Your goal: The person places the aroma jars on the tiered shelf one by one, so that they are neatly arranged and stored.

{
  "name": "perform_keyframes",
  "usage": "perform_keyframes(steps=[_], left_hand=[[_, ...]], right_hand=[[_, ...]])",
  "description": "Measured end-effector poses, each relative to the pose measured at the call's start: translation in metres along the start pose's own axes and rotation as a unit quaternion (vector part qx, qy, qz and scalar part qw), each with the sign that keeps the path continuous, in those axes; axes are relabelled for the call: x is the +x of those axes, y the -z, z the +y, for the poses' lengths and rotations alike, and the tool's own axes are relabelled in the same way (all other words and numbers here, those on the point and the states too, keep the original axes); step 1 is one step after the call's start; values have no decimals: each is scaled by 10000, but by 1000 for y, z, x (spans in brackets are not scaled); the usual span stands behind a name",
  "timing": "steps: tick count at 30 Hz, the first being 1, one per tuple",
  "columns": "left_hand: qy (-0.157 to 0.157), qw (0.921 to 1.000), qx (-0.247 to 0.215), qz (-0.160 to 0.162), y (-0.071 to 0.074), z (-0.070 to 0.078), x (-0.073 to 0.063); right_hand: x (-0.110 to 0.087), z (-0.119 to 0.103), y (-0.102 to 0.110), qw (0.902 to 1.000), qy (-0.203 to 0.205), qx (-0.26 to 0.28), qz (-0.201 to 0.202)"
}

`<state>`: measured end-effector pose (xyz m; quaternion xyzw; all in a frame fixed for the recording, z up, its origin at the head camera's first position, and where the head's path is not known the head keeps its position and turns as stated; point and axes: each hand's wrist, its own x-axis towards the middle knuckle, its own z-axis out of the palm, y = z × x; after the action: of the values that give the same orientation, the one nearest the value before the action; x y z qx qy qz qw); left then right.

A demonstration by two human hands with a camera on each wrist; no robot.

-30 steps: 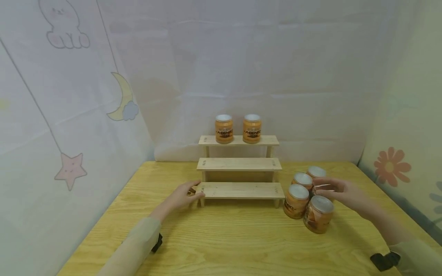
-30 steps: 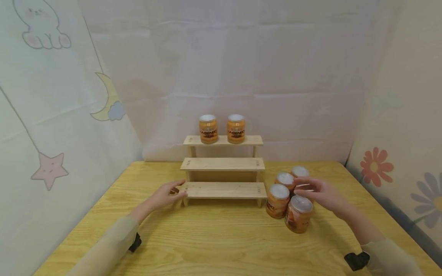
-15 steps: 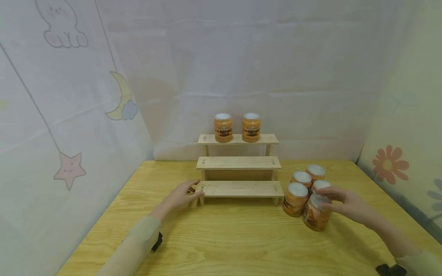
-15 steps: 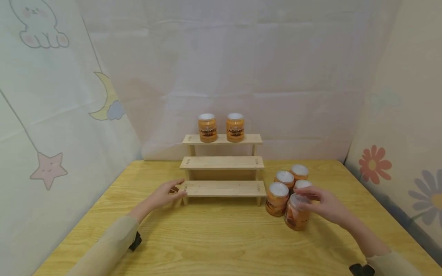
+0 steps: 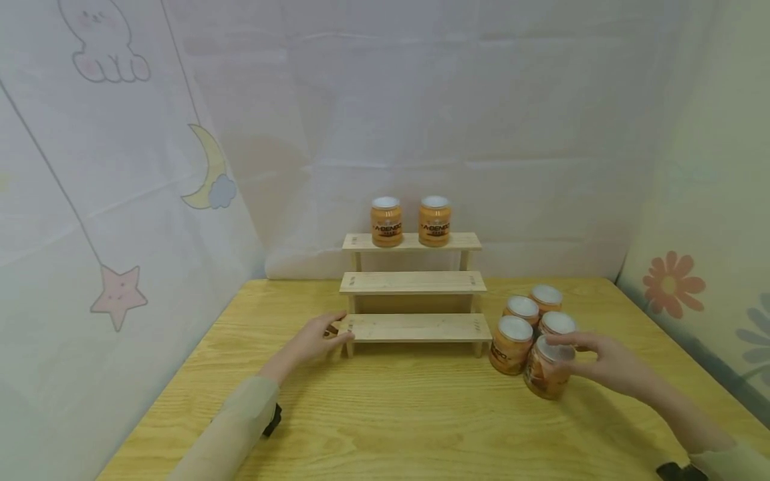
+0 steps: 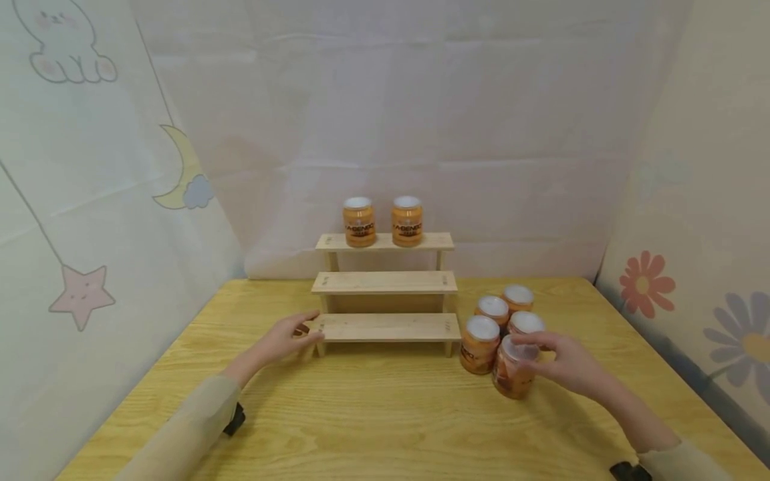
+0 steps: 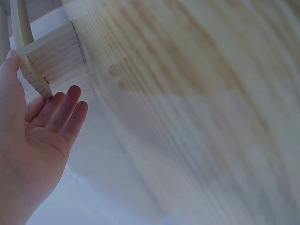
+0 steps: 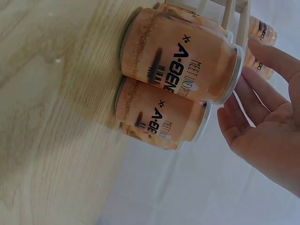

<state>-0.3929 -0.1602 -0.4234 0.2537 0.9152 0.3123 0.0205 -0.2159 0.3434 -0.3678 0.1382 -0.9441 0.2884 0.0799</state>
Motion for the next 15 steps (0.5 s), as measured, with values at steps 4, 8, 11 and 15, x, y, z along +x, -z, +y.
perform_keyframes(steps=[4,8,11,15], left_hand=[[18,10000,-7,-16,0,0,0],[19,10000,-6,-25,1,0,0],[-10,10000,2,-33,1,0,0],[-13,10000,-37,-52,0,0,-1]], right_hand=[[0,-2,-4,9971,515,-462,328],[3,-2,-9,9871,1067,-953,716],[4,0,-12,9828,1191,-1088,899],[4,0,-17,9815,1296,-878,1103]])
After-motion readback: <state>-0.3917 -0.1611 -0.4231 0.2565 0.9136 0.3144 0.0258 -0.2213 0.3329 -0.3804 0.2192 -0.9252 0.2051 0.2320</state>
